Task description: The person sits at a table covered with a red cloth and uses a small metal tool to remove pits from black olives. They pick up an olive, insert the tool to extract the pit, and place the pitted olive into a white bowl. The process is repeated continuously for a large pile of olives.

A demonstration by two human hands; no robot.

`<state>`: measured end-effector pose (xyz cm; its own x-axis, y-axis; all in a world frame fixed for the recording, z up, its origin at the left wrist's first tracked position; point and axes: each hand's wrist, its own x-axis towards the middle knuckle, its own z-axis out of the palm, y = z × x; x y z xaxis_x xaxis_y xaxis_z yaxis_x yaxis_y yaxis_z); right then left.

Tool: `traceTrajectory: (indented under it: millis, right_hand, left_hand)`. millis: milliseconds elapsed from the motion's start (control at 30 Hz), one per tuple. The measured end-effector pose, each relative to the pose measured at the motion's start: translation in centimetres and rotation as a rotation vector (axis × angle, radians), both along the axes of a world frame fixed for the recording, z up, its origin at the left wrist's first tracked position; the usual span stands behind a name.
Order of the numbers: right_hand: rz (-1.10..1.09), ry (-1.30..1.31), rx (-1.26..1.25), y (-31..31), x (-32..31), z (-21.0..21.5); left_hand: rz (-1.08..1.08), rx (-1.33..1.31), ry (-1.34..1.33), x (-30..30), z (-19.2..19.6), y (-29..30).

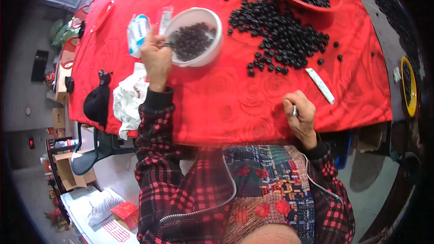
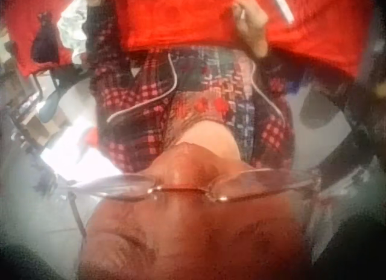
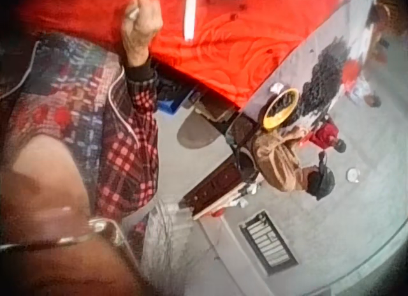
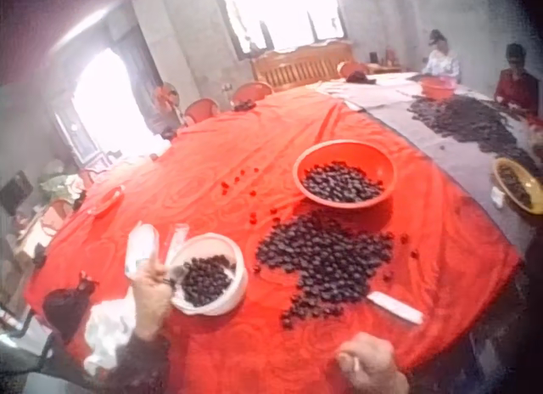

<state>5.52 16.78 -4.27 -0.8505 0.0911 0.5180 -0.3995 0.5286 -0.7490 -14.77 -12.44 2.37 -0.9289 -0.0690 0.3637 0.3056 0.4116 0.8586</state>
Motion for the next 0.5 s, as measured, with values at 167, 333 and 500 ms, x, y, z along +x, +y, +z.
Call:
traceTrajectory:
  millis: [167, 333, 500]
  right_hand:
    - [0.014, -0.005, -0.011, 0.5, 0.0, -0.3]
    - [0.019, 0.003, -0.015, 0.7, 0.1, -0.7]
    - [0.026, -0.011, -0.027, 0.6, 0.1, -0.6]
  left_hand:
    - [-0.346, -0.219, 0.156, 6.2, -1.1, 5.9]
    - [-0.548, -0.303, 0.096, 8.2, -5.0, 10.2]
    - [-0.591, -0.551, 0.029, 7.2, -5.7, 10.5]
